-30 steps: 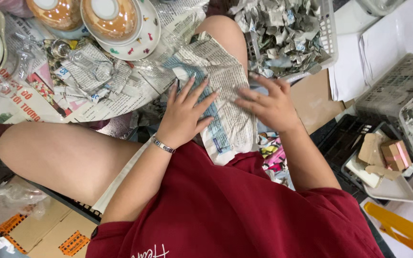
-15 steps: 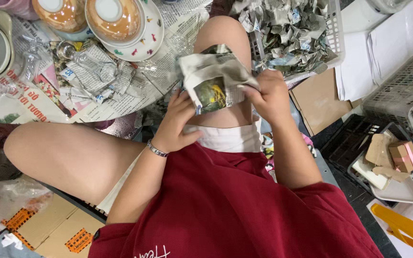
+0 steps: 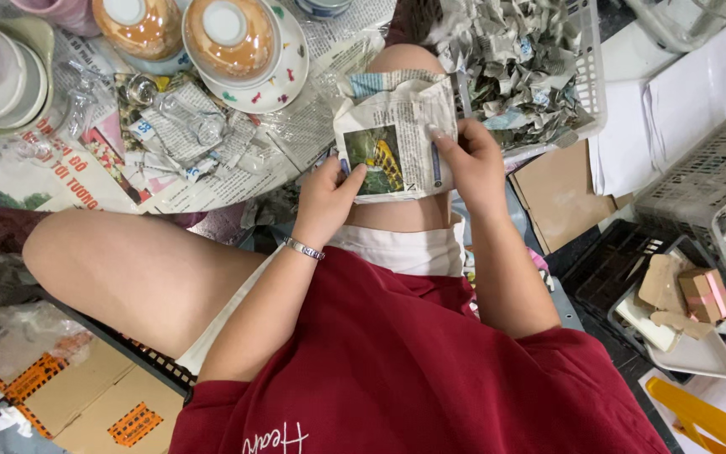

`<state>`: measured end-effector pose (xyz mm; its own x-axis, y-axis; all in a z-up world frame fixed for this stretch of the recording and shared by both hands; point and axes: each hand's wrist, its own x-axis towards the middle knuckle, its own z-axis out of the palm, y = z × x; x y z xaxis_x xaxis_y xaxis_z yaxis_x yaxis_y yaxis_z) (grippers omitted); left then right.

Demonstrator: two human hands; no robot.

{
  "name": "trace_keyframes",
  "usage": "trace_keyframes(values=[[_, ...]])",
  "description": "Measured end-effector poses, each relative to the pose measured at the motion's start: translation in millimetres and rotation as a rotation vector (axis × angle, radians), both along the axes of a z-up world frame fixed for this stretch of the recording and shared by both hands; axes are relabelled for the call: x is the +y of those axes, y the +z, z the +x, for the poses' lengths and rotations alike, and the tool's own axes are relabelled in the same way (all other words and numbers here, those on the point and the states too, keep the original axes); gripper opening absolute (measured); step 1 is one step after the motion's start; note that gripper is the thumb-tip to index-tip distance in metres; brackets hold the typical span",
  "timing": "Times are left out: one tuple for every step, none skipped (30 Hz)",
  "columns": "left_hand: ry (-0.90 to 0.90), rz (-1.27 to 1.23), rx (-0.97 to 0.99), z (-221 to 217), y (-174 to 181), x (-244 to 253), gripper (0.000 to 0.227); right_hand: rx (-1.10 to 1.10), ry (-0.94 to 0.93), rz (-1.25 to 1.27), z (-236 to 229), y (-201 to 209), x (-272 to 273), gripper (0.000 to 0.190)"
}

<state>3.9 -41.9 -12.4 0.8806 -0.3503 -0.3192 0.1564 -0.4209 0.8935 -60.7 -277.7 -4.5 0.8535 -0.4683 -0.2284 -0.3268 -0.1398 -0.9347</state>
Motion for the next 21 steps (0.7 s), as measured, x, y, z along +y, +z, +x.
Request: trace_keyframes(values=[[0.026,-0.035,-0.085,-3,11,3,0.048,-0.068,0.036,0.036,-5,5,0,0.018],[0.050,-0.068,-0.173,-6,25,6,0.063,-0.138,0.072,0.074,-9,13,1,0.016],[0.085,0.061,-0.449,-9,40,9,0.081,-0.126,0.158,-0.151,-13,25,2,0.016],[0.114,0.191,-0.726,-12,56,14,0.099,-0.114,0.242,-0.377,-17,40,3,0.017],[0.084,0.223,-0.874,-13,72,19,0.097,-0.102,0.325,-0.602,-17,55,4,0.020],[0.051,0.254,-1.018,-14,87,26,0.095,-0.179,0.480,-0.643,-15,69,3,0.020],[0.017,0.285,-1.163,-14,100,32,0.093,-0.259,0.636,-0.680,-12,83,4,0.020],[-0.082,0.226,-1.005,-13,110,38,0.087,-0.337,0.795,-0.714,-10,94,8,0.020],[-0.176,0.166,-0.844,-13,118,44,0.081,-0.339,0.804,-0.671,-7,101,16,0.020],[-0.263,0.104,-0.688,-10,123,48,0.075,-0.346,0.813,-0.635,-2,107,22,0.020],[-0.290,0.090,-0.433,-7,125,52,0.060,-0.353,0.822,-0.599,2,111,28,0.020],[-0.317,0.073,-0.186,1,123,55,0.045,-0.313,0.707,-0.520,6,115,32,0.027],[-0.345,0.053,0.060,6,120,57,0.032,-0.272,0.593,-0.439,9,116,36,0.035],[-0.236,-0.009,0.022,8,116,60,0.030,-0.231,0.479,-0.356,13,115,39,0.043],[-0.129,-0.072,-0.017,8,110,64,0.028,-0.286,0.496,-0.140,16,110,40,0.056],[-0.019,-0.133,-0.046,4,102,68,0.027,-0.326,0.512,0.083,16,103,41,0.070],[0.043,-0.177,-0.028,0,93,71,0.028,-0.362,0.522,0.309,16,95,41,0.084],[0.107,-0.224,-0.013,-2,83,73,0.028,-0.219,0.568,0.340,15,86,42,0.076],[0.170,-0.271,0.002,-4,74,75,0.028,-0.076,0.615,0.371,13,76,45,0.068],[0.189,-0.282,0.009,-5,68,76,0.028,0.069,0.665,0.400,12,69,44,0.060],[0.208,-0.293,0.016,-6,63,77,0.029,0.149,0.592,0.472,10,62,45,0.053]])
